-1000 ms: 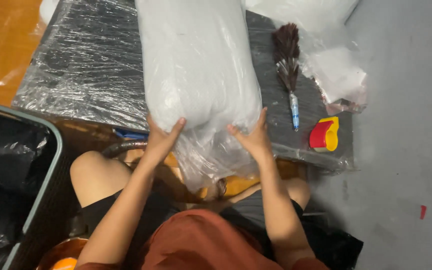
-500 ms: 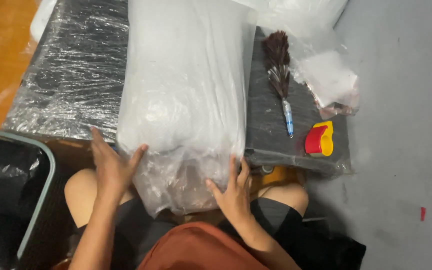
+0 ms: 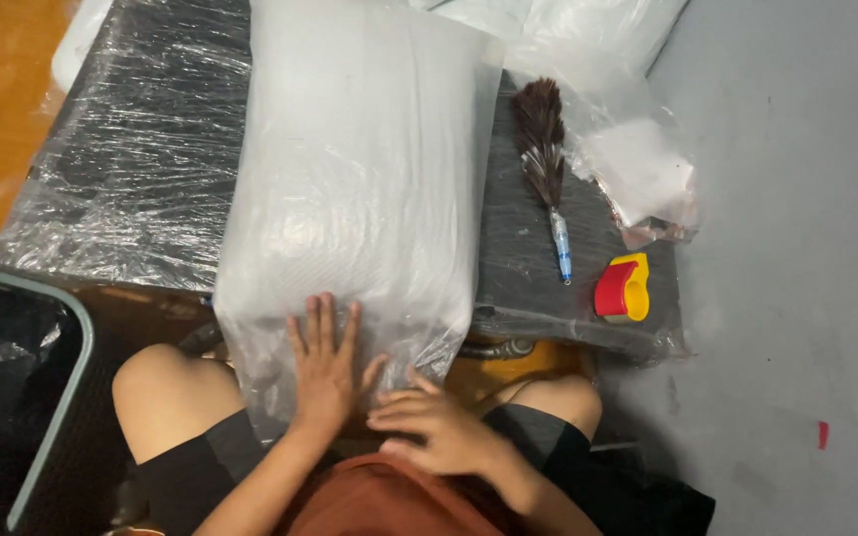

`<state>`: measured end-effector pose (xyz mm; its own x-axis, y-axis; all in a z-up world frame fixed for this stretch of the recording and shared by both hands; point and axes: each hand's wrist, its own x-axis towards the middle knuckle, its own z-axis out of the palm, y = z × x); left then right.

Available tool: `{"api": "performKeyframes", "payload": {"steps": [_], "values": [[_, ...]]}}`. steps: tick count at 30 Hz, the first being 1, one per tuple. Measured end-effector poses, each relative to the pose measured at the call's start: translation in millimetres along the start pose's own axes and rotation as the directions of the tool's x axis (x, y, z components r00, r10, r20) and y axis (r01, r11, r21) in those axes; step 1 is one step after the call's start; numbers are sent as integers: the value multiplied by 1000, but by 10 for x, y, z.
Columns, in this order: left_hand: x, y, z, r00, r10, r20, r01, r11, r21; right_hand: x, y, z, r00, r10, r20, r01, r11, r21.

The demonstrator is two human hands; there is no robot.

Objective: A person is seen stuffing a large white foam cushion into a clear plastic bag and then using a vacuum hose to remove the air, significantly compressing the cushion for easier storage or transport.

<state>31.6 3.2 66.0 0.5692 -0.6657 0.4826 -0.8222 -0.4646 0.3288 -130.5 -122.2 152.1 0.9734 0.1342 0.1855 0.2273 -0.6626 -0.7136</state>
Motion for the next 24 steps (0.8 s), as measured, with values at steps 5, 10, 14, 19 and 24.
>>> {"api": "performKeyframes", "payload": {"steps": [5,10,14,19,24], "values": [[-62,-224,96,998,33,-51,-31,999,41,-141,691,-760,736,532,-417,-459,846,269],[-12,-83,-126,996,59,-64,-56,997,53,-369,2114,-1382,583,323,-745,-705,657,-266],[-9,123,-298,998,20,-52,-23,998,-58,-460,2802,-1664,455,582,-674,-873,439,-212],[-219,306,-334,997,75,-23,-77,982,-170,-469,3138,-1701,372,604,-705,-923,320,-213],[-350,183,-483,998,-55,1,53,959,-277,-364,3074,-1674,246,620,-745,-892,446,76]]}}
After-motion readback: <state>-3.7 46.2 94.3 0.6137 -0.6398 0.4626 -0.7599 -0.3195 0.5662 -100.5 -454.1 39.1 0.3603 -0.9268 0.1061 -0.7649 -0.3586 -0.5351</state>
